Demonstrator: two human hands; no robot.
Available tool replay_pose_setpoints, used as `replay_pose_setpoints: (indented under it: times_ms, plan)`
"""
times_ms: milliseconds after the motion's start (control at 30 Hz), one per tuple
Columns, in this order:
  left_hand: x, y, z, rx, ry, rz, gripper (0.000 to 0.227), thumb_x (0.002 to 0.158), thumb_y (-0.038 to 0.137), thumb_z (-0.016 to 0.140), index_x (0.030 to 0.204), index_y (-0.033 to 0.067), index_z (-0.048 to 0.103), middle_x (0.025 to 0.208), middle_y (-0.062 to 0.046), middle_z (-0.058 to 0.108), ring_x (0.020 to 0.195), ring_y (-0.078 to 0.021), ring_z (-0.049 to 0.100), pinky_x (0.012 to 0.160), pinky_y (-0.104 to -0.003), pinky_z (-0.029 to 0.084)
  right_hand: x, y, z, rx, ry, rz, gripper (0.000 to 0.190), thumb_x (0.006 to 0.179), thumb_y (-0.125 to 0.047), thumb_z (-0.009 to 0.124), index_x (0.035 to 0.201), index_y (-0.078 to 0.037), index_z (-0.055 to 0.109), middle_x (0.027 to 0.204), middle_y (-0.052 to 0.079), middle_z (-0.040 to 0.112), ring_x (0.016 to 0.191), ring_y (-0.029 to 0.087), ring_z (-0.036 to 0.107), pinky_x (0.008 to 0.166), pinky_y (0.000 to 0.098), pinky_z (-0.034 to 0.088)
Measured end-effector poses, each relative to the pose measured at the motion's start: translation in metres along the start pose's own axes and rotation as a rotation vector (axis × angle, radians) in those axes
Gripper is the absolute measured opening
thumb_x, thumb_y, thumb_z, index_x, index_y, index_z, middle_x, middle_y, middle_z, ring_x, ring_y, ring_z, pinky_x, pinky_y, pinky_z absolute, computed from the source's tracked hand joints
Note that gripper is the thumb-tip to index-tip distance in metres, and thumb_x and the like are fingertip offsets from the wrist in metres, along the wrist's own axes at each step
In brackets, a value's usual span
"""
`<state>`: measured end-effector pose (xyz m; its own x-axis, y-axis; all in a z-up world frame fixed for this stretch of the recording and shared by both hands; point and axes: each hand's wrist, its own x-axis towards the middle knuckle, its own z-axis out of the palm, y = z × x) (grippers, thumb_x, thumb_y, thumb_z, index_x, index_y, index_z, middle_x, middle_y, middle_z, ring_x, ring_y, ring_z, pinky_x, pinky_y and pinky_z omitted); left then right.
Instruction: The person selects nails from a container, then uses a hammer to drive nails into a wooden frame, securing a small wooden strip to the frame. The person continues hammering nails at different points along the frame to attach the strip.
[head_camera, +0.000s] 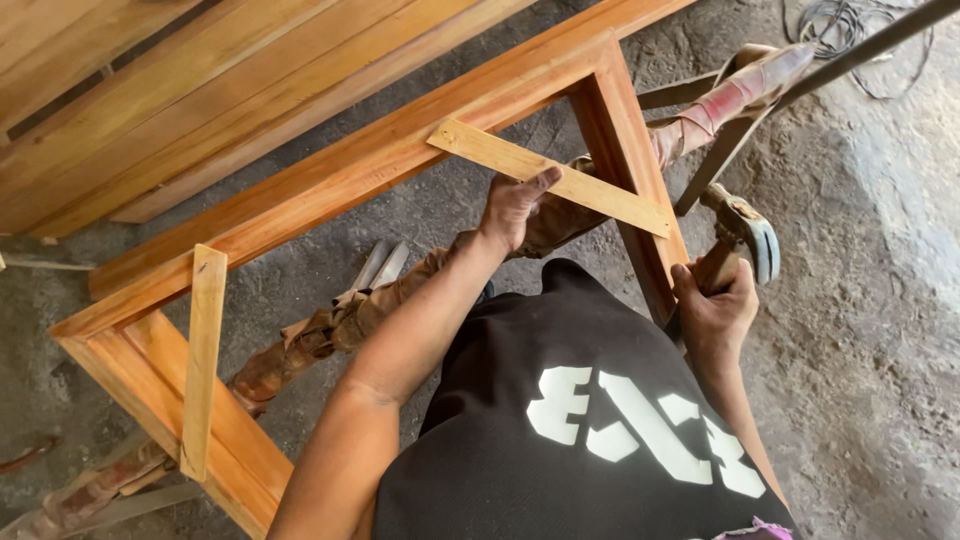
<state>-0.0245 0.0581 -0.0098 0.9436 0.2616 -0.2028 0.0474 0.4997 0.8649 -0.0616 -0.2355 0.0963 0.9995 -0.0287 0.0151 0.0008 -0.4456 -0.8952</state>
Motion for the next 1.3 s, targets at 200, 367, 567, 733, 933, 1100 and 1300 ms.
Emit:
replay_pose_setpoints:
  times_ms: [200,367,567,733,933,1100,1300]
  plan:
    - [-0.051,0.016,0.000,-0.378,0.220,-0.227,0.064,0.101,0.064,0.053,0.103,0.0012,0.065,0.084,-0.008,0.069,0.064,-0.0115,0.056,0.055,-0.026,0.043,0.002,-0.024,-0.006,-0.059,-0.074,0.004,0.023,0.093,-0.013,0.083,0.103,-0.002,0.066,0.086,0.004,0.070,0.075,0.010,0.064,0.070,0.0264,0.054]
    - [-0.079,0.052,0.021,-0.825,0.061,-0.242,0.071,0.102,0.061,0.038,0.112,-0.0038,0.063,0.107,-0.021,0.071,0.103,-0.0327,0.071,0.097,-0.046,0.057,0.008,-0.064,-0.003,-0.104,-0.225,-0.150,0.032,0.086,-0.014,0.085,0.110,-0.002,0.067,0.091,0.006,0.073,0.081,0.014,0.069,0.074,0.0297,0.059]
    - [-0.078,0.076,0.054,-0.965,-0.237,-0.108,0.085,0.114,0.068,0.031,0.135,-0.0104,0.058,0.134,-0.028,0.063,0.130,-0.0382,0.056,0.119,-0.055,0.039,0.016,-0.102,0.035,-0.019,-0.438,-0.281,0.048,0.082,-0.018,0.086,0.122,-0.003,0.065,0.106,0.008,0.078,0.095,0.014,0.076,0.084,0.0323,0.062]
    - [-0.078,0.074,0.065,-0.880,-0.238,-0.154,0.082,0.106,0.066,0.032,0.135,-0.0074,0.055,0.140,-0.026,0.059,0.136,-0.0373,0.055,0.122,-0.049,0.039,0.013,-0.099,0.060,-0.242,-0.322,-0.349,0.044,0.079,-0.018,0.090,0.114,-0.004,0.068,0.099,0.012,0.077,0.091,0.022,0.076,0.079,0.0351,0.059]
    - [-0.080,0.077,0.068,-0.804,-0.296,-0.064,0.072,0.111,0.059,0.041,0.140,-0.0062,0.053,0.143,-0.024,0.058,0.136,-0.0327,0.054,0.122,-0.045,0.038,0.017,-0.085,0.075,-0.093,-0.287,-0.399,0.043,0.086,-0.015,0.084,0.121,-0.003,0.063,0.103,0.008,0.077,0.095,0.021,0.077,0.083,0.0344,0.060]
    - [-0.078,0.068,0.068,-0.748,-0.266,-0.150,0.070,0.103,0.058,0.045,0.134,-0.0039,0.055,0.132,-0.018,0.064,0.125,-0.0257,0.059,0.115,-0.039,0.041,0.017,-0.081,0.079,-0.149,-0.196,-0.493,0.037,0.083,-0.011,0.084,0.115,-0.002,0.067,0.097,0.012,0.072,0.089,0.022,0.072,0.080,0.0352,0.057]
    - [-0.074,0.068,0.063,0.296,-0.130,0.375,0.023,0.108,0.018,0.061,0.120,-0.0007,0.066,0.100,-0.009,0.068,0.080,-0.0165,0.062,0.068,-0.028,0.053,0.016,-0.079,0.058,-0.014,-0.210,-0.199,0.022,0.087,-0.012,0.082,0.101,-0.002,0.069,0.086,0.008,0.072,0.079,0.010,0.065,0.074,0.0305,0.057]
